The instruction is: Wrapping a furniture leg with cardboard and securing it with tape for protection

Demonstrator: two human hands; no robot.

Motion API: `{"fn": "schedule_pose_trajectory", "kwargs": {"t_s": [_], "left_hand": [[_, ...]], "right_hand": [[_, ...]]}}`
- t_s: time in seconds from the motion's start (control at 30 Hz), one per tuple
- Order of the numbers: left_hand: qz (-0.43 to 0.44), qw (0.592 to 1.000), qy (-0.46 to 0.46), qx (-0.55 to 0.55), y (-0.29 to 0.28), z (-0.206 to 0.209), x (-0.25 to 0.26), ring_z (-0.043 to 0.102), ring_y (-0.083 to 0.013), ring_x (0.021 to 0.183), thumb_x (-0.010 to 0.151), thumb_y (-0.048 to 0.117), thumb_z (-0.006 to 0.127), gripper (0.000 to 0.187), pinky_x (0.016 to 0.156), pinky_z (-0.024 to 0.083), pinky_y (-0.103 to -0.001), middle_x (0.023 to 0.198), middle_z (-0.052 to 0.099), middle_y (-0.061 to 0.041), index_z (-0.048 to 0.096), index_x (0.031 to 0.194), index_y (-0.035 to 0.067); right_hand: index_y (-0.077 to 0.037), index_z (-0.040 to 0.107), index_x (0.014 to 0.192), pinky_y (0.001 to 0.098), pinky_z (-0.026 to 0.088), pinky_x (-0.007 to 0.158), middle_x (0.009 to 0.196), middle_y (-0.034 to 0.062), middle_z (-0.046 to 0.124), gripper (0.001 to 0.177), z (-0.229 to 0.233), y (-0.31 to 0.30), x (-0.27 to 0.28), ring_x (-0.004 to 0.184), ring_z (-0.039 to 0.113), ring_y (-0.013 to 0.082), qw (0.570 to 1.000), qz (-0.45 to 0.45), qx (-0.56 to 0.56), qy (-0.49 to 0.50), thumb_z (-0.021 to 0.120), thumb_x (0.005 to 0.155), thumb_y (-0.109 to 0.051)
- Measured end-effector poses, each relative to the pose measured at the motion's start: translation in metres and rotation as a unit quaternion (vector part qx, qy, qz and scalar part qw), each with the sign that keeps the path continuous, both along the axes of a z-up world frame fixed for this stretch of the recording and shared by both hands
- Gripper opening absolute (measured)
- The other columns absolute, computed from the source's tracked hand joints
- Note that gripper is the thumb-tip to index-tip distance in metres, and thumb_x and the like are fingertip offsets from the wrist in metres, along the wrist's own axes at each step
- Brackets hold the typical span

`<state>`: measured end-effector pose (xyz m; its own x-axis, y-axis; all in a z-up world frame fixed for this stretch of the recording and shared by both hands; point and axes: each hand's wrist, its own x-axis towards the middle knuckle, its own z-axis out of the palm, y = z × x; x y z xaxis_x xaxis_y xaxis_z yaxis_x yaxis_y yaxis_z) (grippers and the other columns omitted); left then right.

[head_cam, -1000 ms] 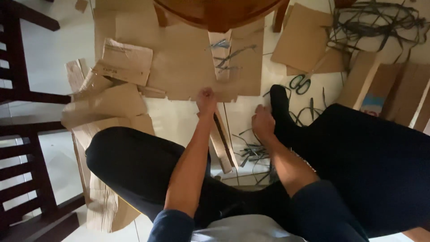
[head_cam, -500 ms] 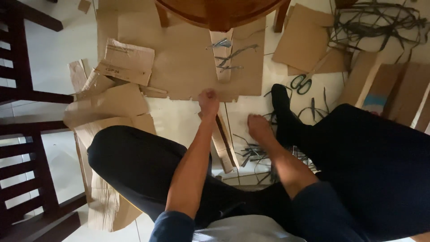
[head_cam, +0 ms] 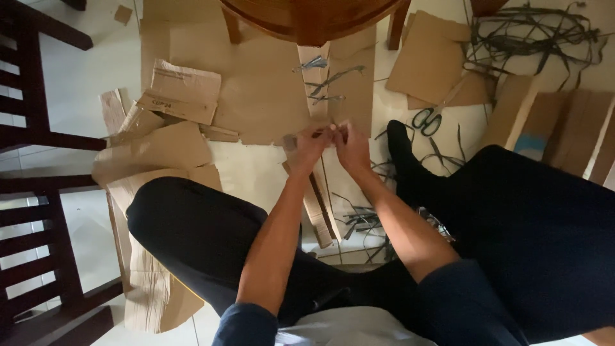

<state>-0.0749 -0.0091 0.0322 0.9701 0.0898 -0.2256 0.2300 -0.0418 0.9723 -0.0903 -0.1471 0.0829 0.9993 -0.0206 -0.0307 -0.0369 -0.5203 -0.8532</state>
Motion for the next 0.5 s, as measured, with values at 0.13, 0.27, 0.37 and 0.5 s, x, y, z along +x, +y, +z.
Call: {"fn": "schedule_pose_trajectory", "kwargs": {"t_s": [0.13, 0.27, 0.37, 0.5], "left_hand": [[0.117, 0.987, -0.003, -0.114, 0.001, -0.025, 0.005, 0.069, -0.0139, 0.079, 0.098, 0.021, 0.07, 0.008, 0.071, 0.053, -0.028, 0.089, 0.074, -0.005, 0.071, 0.097, 0.014], [0.185, 0.755, -0.127, -0.616, 0.056, -0.039, 0.017, 0.071, -0.0278, 0.076, 0.105, 0.013, 0.054, 0.021, 0.064, 0.054, -0.033, 0.086, 0.067, -0.015, 0.061, 0.095, -0.004], [0.386, 0.897, -0.027, -0.212, 0.069, 0.005, 0.033, 0.068, -0.0178, 0.091, 0.099, 0.028, 0.071, 0.027, 0.074, 0.051, -0.031, 0.101, 0.07, -0.007, 0.058, 0.107, 0.006], [0.417, 0.886, -0.018, -0.204, 0.073, 0.002, 0.04, 0.073, -0.0136, 0.084, 0.096, 0.028, 0.073, 0.019, 0.066, 0.052, -0.026, 0.095, 0.073, -0.002, 0.059, 0.096, 0.016]], "right_hand": [[-0.008, 0.057, 0.099, 0.0478, 0.051, 0.07, 0.08, 0.0192, 0.064, 0.029, -0.003, 0.001, -0.003, 0.078, 0.067, 0.0387, 0.999, 0.043, -0.002, 0.011, 0.056, 0.105, -0.037], [-0.01, 0.062, 0.091, 0.0421, 0.049, 0.064, 0.072, 0.0139, 0.064, 0.029, -0.001, -0.007, 0.001, 0.068, 0.065, 0.0322, 0.997, 0.071, 0.042, -0.002, 0.054, 0.107, -0.034], [-0.005, 0.061, 0.092, 0.0416, 0.048, 0.066, 0.074, 0.0174, 0.061, 0.025, -0.03, -0.021, -0.002, 0.071, 0.064, 0.0335, 0.997, 0.066, 0.048, 0.004, 0.055, 0.106, -0.025], [-0.012, 0.07, 0.089, 0.0423, 0.049, 0.062, 0.073, 0.0134, 0.066, 0.032, -0.074, -0.043, 0.002, 0.069, 0.065, 0.0317, 0.997, 0.032, 0.046, 0.053, 0.06, 0.105, -0.037]]}}
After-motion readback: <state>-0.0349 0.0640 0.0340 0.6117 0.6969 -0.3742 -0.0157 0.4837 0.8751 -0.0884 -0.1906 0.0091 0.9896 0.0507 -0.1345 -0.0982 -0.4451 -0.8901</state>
